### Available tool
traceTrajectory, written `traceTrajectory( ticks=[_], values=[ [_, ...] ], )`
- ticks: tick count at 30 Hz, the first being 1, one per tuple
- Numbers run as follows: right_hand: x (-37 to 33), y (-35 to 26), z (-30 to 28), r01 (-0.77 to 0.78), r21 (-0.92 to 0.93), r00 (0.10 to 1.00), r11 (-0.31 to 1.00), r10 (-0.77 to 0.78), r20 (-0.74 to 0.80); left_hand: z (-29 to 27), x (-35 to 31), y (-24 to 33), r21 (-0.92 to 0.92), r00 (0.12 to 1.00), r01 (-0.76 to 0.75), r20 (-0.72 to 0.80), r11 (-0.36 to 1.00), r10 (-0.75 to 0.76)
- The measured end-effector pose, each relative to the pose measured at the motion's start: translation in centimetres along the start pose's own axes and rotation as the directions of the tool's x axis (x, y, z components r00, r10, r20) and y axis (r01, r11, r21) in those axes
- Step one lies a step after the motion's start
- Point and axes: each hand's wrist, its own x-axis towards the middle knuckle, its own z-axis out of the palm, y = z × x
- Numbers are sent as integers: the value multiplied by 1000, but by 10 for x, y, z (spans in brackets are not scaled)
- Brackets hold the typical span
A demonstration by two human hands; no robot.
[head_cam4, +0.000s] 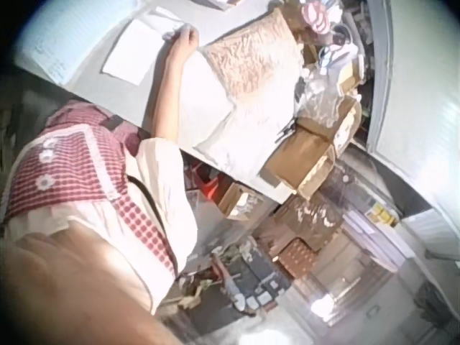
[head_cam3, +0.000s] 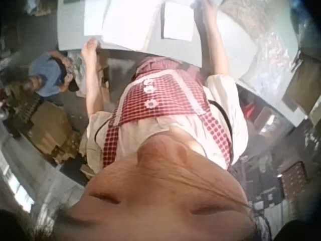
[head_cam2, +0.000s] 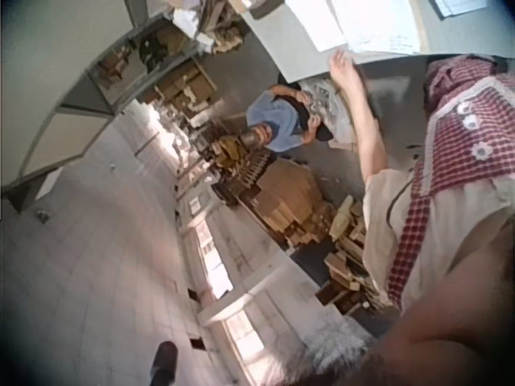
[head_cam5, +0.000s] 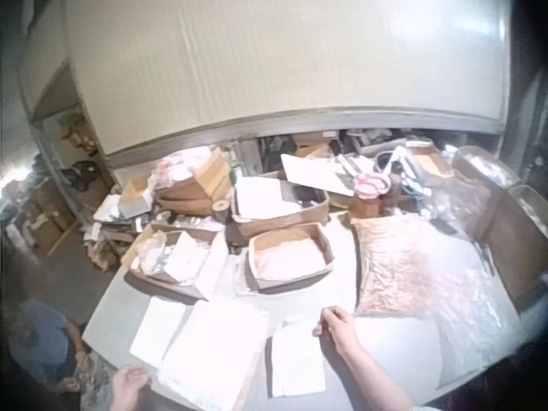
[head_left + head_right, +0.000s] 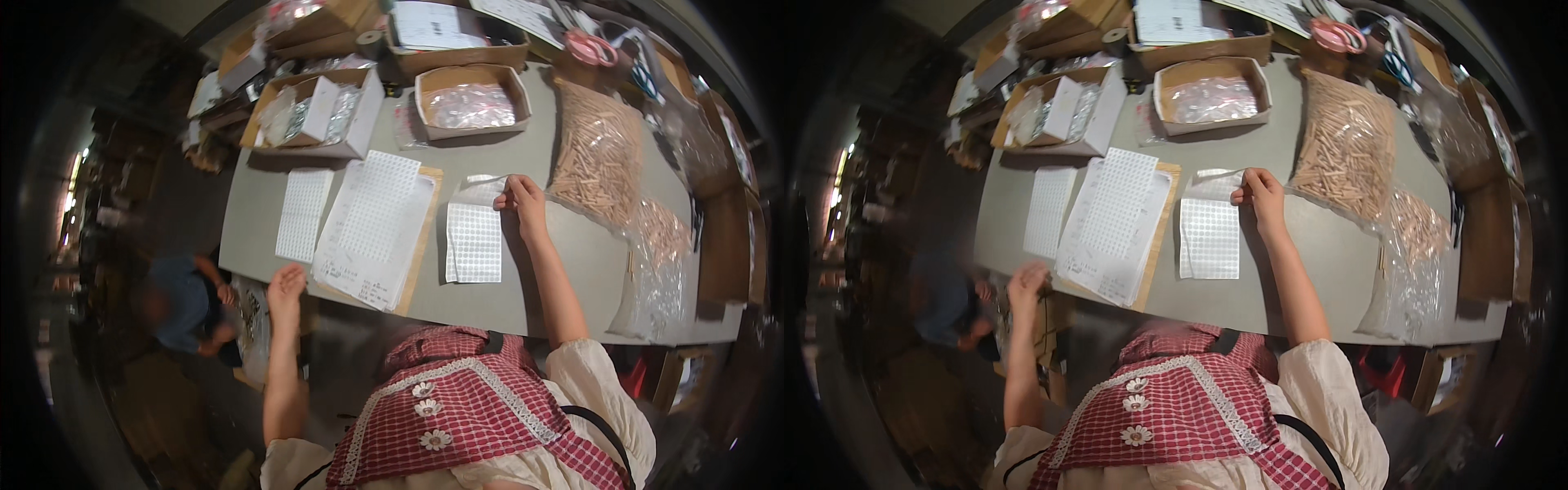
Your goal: The person peels adhesive labels from a sheet and applies them to small plastic pouches on a table. They handle the label sheet and pouches by hand, placing labeled pouches into a cardboard box.
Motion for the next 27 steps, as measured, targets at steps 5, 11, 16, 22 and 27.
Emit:
traceTrajectory(
  ticks=[5,11,16,22,27],
  values=[
    [9,22,9,185,-442,951,878,-273,-145,-3,131,80,88,970,-217,128,972,205],
    [0,30,39,152,-780,746,608,-588,-313,48,316,183,289,718,-693,359,660,596],
    [6,44,30,129,-771,712,624,-599,-366,140,465,225,334,487,-866,391,373,781],
    [4,42,32,26,-844,663,536,-641,-387,214,532,286,329,290,-926,313,184,904],
    [7,41,36,18,-824,681,566,-611,-405,203,618,316,210,684,-727,297,653,666]
  ],
)
